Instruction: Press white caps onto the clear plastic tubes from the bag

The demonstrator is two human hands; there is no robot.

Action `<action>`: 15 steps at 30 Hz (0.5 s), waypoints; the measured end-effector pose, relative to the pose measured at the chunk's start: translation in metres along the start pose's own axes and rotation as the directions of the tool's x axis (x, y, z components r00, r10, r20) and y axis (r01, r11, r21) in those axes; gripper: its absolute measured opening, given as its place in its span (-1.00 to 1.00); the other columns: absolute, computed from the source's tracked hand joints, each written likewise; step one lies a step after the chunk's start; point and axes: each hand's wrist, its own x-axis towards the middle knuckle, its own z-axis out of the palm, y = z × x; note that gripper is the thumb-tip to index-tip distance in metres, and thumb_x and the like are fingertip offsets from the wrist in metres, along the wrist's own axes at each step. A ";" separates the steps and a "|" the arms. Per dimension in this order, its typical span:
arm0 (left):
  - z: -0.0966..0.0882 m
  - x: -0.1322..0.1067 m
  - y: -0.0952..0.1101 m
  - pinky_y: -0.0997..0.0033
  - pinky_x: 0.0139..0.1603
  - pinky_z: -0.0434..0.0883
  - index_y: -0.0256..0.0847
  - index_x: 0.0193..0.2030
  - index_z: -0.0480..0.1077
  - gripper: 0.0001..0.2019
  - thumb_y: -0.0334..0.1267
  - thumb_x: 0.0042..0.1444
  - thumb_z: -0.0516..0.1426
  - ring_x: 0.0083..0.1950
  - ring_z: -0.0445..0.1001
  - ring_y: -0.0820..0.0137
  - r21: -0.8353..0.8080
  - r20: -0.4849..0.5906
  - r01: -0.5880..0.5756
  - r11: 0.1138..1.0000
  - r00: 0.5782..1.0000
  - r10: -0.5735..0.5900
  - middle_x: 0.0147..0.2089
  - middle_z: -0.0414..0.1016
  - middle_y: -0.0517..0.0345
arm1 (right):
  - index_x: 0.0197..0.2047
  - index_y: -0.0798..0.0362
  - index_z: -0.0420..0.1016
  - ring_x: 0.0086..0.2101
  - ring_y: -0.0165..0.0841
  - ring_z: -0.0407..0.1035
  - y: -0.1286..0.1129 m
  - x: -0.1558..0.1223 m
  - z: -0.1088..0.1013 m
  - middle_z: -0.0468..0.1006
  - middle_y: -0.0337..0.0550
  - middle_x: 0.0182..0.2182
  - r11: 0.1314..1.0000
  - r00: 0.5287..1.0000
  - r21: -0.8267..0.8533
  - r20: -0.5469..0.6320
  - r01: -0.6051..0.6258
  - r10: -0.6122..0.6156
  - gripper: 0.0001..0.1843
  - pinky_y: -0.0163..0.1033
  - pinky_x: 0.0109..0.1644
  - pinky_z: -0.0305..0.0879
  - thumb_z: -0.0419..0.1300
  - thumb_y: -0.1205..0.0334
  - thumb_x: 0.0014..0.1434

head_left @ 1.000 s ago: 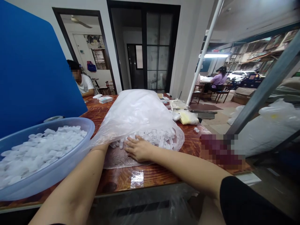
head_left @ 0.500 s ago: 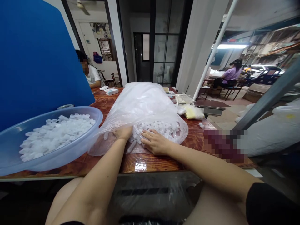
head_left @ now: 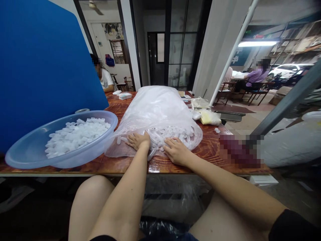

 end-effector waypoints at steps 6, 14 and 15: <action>-0.001 -0.005 -0.002 -0.10 0.40 -0.14 -0.29 0.13 0.30 -0.41 0.11 0.09 0.09 0.44 -0.07 -0.03 -0.137 -0.027 0.040 0.990 0.999 -0.044 0.37 0.05 -0.31 | -0.08 0.16 0.47 0.10 -0.03 0.22 -0.011 -0.015 -0.011 0.38 0.22 0.09 0.970 0.970 0.023 -0.014 -0.243 0.244 -0.75 0.05 0.10 0.08 0.08 0.20 0.28; -0.033 0.009 -0.038 0.04 0.35 0.09 -0.29 0.10 0.36 -0.47 0.07 0.16 0.02 0.37 0.10 -0.01 -0.259 0.026 -0.069 0.963 0.997 0.078 0.34 0.06 -0.28 | -0.01 0.06 0.46 -0.04 -0.16 0.27 -0.022 -0.007 -0.013 0.44 0.04 -0.02 0.929 0.933 0.081 0.002 -0.360 0.361 -0.72 -0.09 -0.01 0.13 0.02 0.18 0.32; -0.038 0.012 -0.043 0.06 0.34 0.13 -0.30 0.09 0.38 -0.50 0.03 0.17 0.00 0.34 0.15 0.01 -0.270 0.028 -0.106 0.957 0.993 0.118 0.31 0.10 -0.27 | -0.02 0.05 0.47 -0.06 -0.18 0.27 -0.023 -0.003 -0.011 0.46 0.01 -0.05 0.938 0.941 0.086 0.012 -0.337 0.337 -0.73 -0.11 -0.03 0.14 0.00 0.21 0.33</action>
